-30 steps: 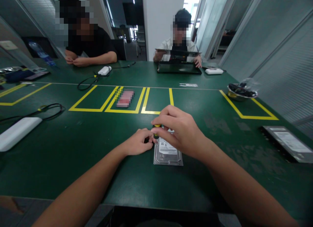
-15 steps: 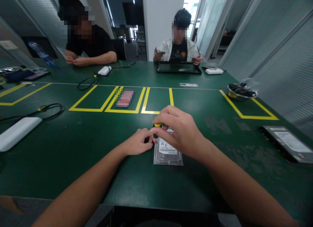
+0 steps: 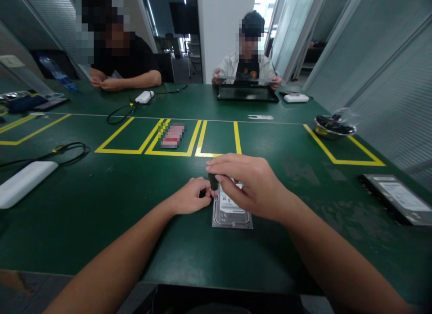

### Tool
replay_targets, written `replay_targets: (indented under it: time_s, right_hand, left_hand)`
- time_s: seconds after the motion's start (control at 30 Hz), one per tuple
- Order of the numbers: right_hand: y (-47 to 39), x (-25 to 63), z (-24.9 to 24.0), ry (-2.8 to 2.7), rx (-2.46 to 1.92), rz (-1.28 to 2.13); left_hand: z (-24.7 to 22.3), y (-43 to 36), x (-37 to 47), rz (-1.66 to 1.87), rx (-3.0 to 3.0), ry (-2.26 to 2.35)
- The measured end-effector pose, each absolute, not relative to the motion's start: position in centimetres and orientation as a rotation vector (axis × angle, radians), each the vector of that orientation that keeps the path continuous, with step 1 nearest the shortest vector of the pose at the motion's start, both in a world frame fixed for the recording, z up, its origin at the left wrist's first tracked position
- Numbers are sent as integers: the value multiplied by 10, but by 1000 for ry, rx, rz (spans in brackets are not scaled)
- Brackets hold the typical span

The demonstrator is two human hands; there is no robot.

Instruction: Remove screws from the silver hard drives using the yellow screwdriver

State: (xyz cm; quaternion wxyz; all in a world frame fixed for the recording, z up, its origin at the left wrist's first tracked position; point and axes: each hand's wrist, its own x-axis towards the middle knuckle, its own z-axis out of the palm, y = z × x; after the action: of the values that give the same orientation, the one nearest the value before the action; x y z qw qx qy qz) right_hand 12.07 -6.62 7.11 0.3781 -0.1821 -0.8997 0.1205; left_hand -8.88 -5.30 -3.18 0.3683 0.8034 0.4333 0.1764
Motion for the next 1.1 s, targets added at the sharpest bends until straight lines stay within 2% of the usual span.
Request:
replay_targets:
  time_s: [0.3,0.53,0.83,1.1]
  right_hand:
    - [-62,118,70,-2298,-616,194]
    - [-65,119,71,-2274,-545,275]
    - [-64,118,71,-2267,-624,186]
    - [-66,121,75,-2340,-563,299]
  left_hand:
    - [-32,-52,-89,420,2180,1108]
    - [-33,-52,-88,445,2135,1091]
    - [-32,-53,-89,444,2123,1113]
    - [-41,-51,-91,475,2096,1068]
